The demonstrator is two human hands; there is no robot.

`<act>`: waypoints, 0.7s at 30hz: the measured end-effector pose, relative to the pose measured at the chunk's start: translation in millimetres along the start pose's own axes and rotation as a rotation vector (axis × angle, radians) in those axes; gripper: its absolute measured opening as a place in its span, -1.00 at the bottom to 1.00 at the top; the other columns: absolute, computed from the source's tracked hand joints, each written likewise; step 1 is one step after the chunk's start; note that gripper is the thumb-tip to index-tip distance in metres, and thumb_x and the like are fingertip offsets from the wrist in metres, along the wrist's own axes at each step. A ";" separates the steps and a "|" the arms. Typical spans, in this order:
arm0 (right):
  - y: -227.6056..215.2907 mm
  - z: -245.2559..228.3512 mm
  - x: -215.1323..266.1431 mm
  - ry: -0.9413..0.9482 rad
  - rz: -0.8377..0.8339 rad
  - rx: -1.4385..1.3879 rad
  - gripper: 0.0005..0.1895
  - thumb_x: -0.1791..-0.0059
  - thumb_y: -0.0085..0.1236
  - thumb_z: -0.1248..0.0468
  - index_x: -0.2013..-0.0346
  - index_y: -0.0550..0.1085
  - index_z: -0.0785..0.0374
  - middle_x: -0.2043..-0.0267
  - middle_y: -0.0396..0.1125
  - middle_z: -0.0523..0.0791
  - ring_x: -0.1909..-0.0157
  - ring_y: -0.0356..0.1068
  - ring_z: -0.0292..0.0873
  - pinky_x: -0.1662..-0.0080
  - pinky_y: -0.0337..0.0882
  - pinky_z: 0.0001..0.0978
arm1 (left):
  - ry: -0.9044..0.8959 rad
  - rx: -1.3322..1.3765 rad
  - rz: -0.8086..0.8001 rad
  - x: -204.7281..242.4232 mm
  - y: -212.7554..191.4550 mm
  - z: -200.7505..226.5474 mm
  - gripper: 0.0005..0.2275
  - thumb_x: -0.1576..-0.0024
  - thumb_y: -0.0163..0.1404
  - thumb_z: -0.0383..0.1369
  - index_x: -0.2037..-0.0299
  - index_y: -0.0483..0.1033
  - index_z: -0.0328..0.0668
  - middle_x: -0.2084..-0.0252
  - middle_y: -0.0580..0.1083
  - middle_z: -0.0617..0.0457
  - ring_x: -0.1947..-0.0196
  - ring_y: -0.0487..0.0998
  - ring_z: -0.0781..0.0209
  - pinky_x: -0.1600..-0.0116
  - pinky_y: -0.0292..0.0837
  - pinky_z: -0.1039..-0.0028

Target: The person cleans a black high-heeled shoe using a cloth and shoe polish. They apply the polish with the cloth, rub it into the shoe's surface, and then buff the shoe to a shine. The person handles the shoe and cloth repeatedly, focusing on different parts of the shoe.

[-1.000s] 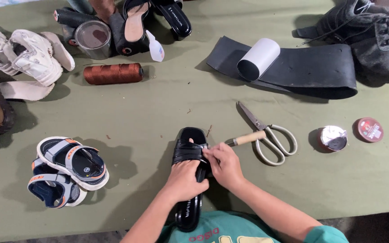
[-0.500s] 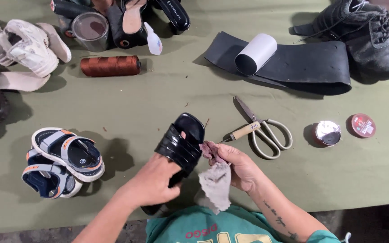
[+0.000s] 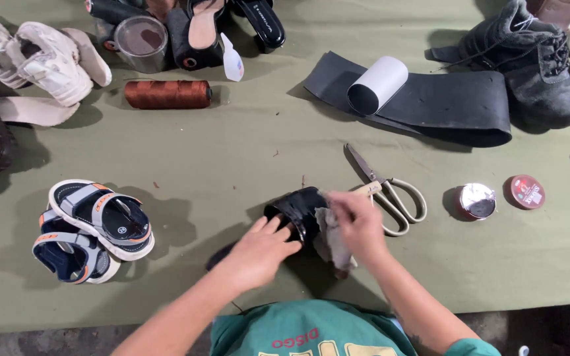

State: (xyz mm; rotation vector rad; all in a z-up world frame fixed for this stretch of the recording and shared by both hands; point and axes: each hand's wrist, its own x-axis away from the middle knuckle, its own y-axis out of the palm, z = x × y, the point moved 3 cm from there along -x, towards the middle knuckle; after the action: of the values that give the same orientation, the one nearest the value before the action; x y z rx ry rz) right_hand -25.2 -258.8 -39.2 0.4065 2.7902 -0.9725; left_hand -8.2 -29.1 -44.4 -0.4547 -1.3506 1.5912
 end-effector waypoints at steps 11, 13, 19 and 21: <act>50.3 4.5 16.2 -0.514 -0.169 0.481 -0.64 0.01 -0.06 0.39 -0.01 0.59 0.19 -0.06 0.41 -0.06 -0.07 0.43 -0.05 -0.02 0.32 -0.26 | -0.131 0.066 -0.217 23.5 -32.9 2.5 -0.43 -0.18 0.03 -0.21 -0.41 0.20 -0.13 -0.44 0.18 -0.09 -0.53 -0.06 -0.17 -0.52 -0.18 -0.01; 45.0 -4.5 12.7 -0.501 -0.116 0.561 -0.67 -0.02 -0.06 0.38 0.00 0.59 0.24 -0.05 0.40 -0.03 -0.09 0.41 -0.05 -0.06 0.28 -0.32 | -0.162 0.043 -0.195 17.3 -29.5 2.8 -0.40 -0.20 0.03 -0.14 -0.41 0.17 -0.21 -0.42 0.19 -0.14 -0.52 -0.05 -0.16 -0.52 -0.18 0.00; 27.0 -13.9 24.0 -0.498 -0.360 0.645 -0.49 -0.05 -0.06 -0.06 -0.24 0.44 0.02 -0.38 0.15 -0.09 -0.22 0.18 0.01 0.06 0.18 -0.18 | -0.156 0.003 -0.114 15.7 -33.0 8.3 -0.47 -0.19 0.06 -0.17 -0.31 0.31 -0.30 -0.38 0.24 -0.17 -0.48 0.02 -0.15 -0.52 -0.20 0.04; 18.9 -20.6 6.0 -0.404 -0.382 0.758 -0.22 -0.05 -0.42 -0.43 -0.29 0.39 -0.05 -0.48 0.03 0.02 -0.42 0.00 0.21 -0.09 0.13 -0.04 | -0.190 0.018 -0.121 15.0 -31.9 7.7 -0.50 -0.20 0.06 -0.17 -0.27 0.34 -0.31 -0.35 0.28 -0.18 -0.48 0.03 -0.16 -0.53 -0.19 0.05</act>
State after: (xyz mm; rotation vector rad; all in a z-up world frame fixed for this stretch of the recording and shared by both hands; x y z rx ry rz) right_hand -26.3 -230.5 -35.7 -0.2449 2.0835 -1.9369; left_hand -7.7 -23.2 -8.8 -0.2108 -1.4763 1.5754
